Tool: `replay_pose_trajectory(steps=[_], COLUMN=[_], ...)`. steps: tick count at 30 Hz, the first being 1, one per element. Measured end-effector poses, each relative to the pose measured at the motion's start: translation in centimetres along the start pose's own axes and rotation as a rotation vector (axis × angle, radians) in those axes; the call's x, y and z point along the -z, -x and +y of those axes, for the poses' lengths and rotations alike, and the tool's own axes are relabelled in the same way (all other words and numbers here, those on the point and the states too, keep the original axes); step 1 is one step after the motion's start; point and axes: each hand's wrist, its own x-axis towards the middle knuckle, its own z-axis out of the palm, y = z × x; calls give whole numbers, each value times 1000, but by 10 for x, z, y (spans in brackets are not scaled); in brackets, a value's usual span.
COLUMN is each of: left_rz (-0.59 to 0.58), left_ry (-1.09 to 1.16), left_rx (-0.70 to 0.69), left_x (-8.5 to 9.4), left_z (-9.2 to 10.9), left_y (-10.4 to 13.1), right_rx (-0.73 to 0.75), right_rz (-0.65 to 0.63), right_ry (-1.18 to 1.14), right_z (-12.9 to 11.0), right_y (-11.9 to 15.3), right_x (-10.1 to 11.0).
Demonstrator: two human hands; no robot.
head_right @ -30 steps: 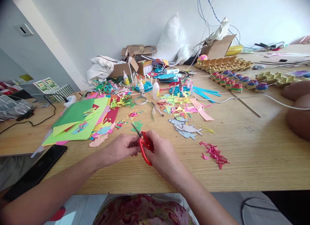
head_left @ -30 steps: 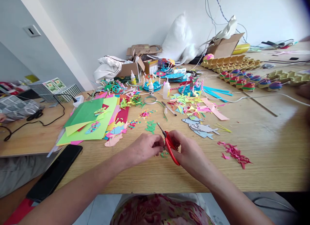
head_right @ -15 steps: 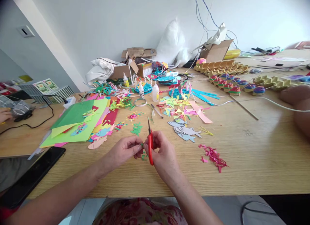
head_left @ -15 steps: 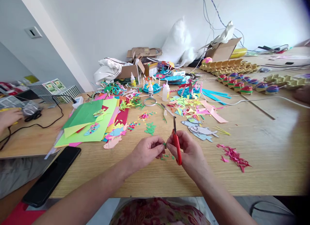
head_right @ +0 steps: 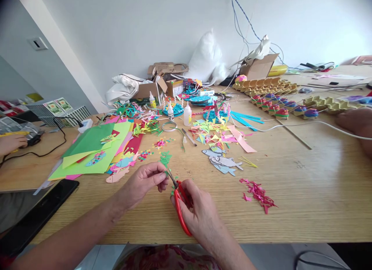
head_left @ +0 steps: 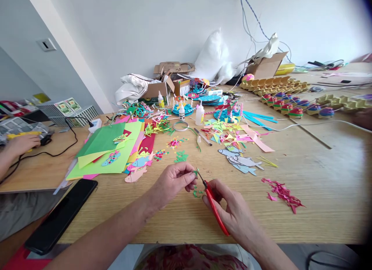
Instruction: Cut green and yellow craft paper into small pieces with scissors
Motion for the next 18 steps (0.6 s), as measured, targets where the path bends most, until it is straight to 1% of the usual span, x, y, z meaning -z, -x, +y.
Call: replay_pose_trajectory(steps=[9, 14, 18], left_rz=[-7, -17, -36], left_ry=[3, -27, -48], left_rx=[14, 24, 38], left_x=[-3, -2, -1], left_z=[0, 1, 1], left_y=[0, -1, -1], right_rx=[14, -3, 10], right_rz=[10, 17, 21], right_ry=[15, 41, 55], right_z=[2, 4, 5], right_y=[-2, 1, 3], right_x=[-3, -3, -2])
